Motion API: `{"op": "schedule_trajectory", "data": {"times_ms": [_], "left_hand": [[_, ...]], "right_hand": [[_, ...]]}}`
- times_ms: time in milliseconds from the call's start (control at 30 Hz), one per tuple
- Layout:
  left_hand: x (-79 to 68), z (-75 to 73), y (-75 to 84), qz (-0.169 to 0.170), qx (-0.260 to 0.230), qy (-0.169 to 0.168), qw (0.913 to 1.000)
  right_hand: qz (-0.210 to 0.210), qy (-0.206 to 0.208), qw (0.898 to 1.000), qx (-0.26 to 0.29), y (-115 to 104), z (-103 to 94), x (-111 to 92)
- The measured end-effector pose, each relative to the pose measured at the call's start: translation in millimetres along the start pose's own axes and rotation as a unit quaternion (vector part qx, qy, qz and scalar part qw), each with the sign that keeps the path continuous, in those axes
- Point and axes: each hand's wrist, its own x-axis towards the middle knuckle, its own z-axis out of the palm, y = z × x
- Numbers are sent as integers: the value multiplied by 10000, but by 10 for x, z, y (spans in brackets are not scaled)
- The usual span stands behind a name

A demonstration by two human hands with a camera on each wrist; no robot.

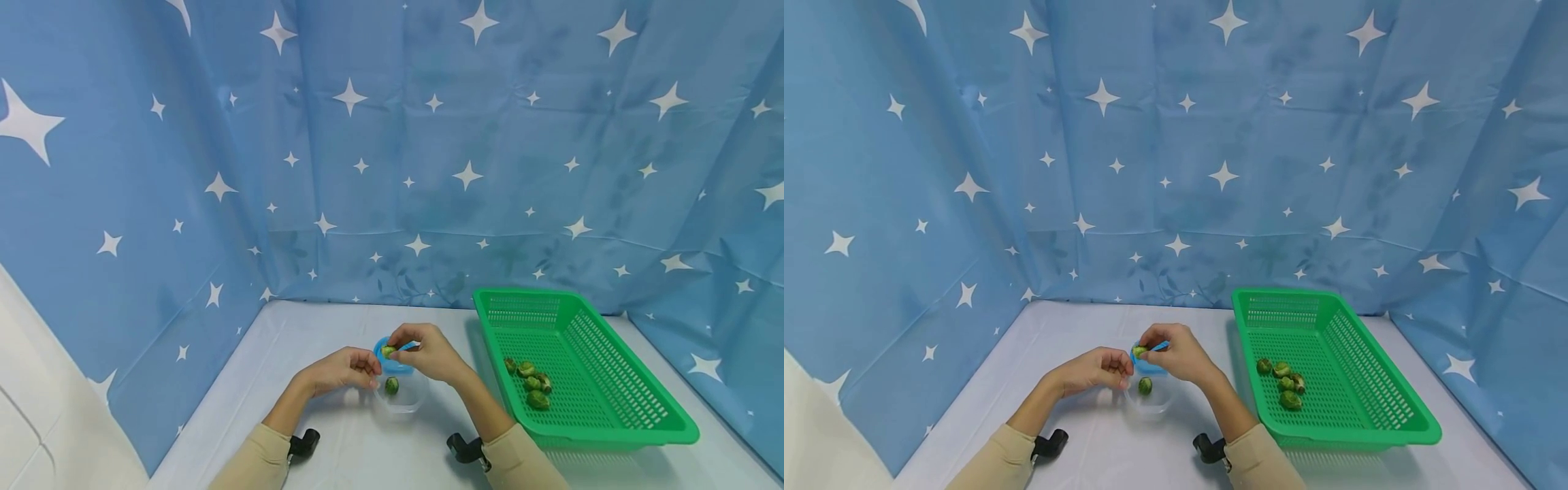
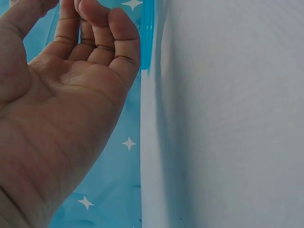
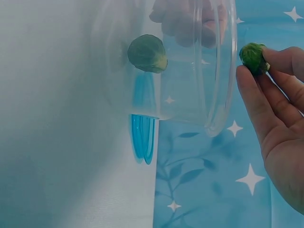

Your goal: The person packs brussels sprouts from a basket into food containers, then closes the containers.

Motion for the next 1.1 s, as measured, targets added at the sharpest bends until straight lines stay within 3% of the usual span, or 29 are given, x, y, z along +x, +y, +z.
{"op": "schedule_trajectory", "data": {"times_ms": [367, 1100], "left_hand": [[-3, 1, -9, -7, -8, 6, 10000], [2, 2, 17, -52, -43, 30, 10000]], "right_hand": [[-44, -393, 9988, -292, 40, 9, -21], [172, -699, 9962, -494, 69, 14, -20]]}}
